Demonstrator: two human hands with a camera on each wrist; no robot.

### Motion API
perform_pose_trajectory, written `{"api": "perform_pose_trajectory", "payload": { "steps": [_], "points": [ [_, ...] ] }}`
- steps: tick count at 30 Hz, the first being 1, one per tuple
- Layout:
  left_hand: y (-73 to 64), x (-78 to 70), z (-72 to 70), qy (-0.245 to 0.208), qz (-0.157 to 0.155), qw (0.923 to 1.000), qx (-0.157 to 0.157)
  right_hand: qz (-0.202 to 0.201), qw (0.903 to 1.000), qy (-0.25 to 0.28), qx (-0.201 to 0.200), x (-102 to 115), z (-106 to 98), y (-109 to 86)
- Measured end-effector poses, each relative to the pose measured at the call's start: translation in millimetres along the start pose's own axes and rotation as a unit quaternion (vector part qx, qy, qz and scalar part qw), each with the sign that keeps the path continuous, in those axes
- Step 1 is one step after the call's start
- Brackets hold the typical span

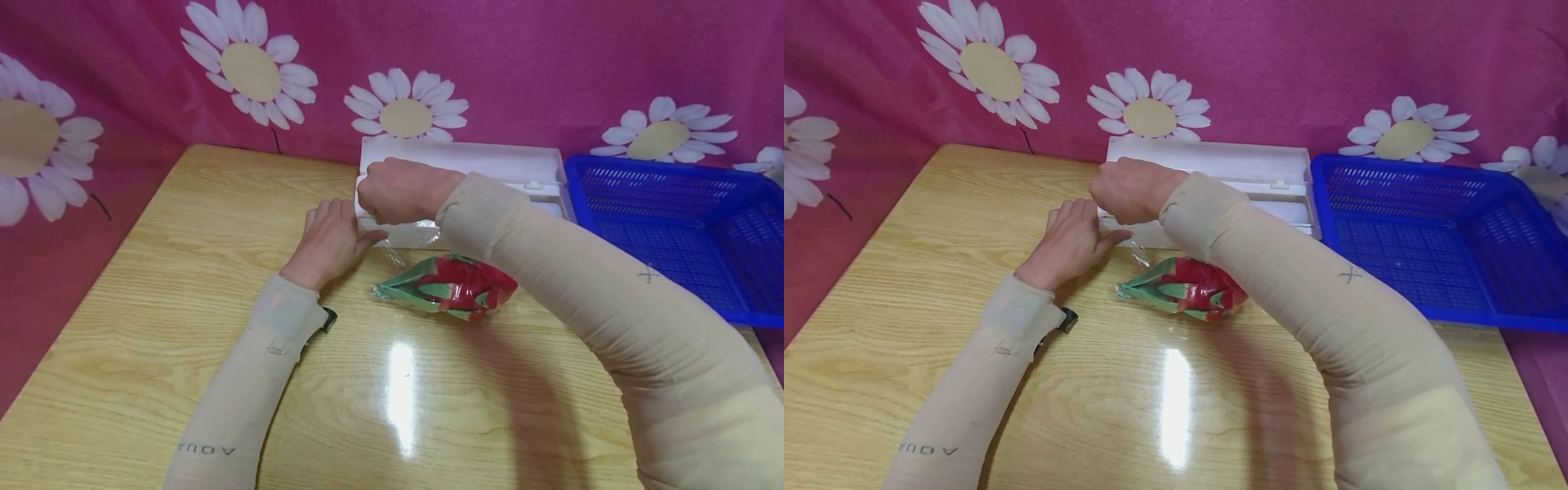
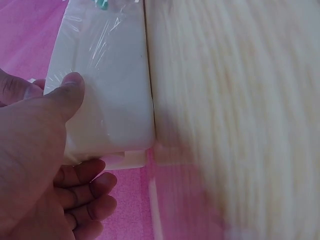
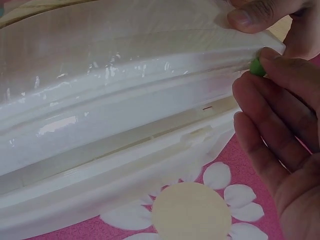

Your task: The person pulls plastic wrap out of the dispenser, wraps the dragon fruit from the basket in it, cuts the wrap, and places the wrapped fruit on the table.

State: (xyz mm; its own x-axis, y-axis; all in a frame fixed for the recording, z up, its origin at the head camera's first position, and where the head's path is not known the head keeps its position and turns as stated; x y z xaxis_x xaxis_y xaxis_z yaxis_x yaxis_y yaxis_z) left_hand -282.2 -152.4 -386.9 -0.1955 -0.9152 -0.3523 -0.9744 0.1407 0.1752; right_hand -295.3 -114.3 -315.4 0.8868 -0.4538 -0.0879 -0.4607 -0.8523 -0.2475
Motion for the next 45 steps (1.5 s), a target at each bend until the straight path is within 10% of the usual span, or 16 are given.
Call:
{"api": "perform_pose_trajectory", "payload": {
  "steps": [45],
  "points": [
    [0.9,-0.3,3.3,-0.003,0.003,0.9999,0.016,0.019,0.9991,0.035,0.013,-26.5,11.5,-33.1]
  ]
}}
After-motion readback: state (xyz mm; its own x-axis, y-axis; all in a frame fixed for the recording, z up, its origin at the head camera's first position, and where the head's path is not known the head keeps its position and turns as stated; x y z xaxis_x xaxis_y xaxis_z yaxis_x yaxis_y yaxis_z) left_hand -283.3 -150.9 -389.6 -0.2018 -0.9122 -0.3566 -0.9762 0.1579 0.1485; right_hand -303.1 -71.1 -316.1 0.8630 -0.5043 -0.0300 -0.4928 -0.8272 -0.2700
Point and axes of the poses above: each hand's wrist, its own y-axis towards the middle knuckle, its own z-axis out of the palm, x = y × z, the point moved 10 cm from there along y, towards the middle knuckle, and after that the axes turned 3 degrees about -x, right-handed, at the moved point
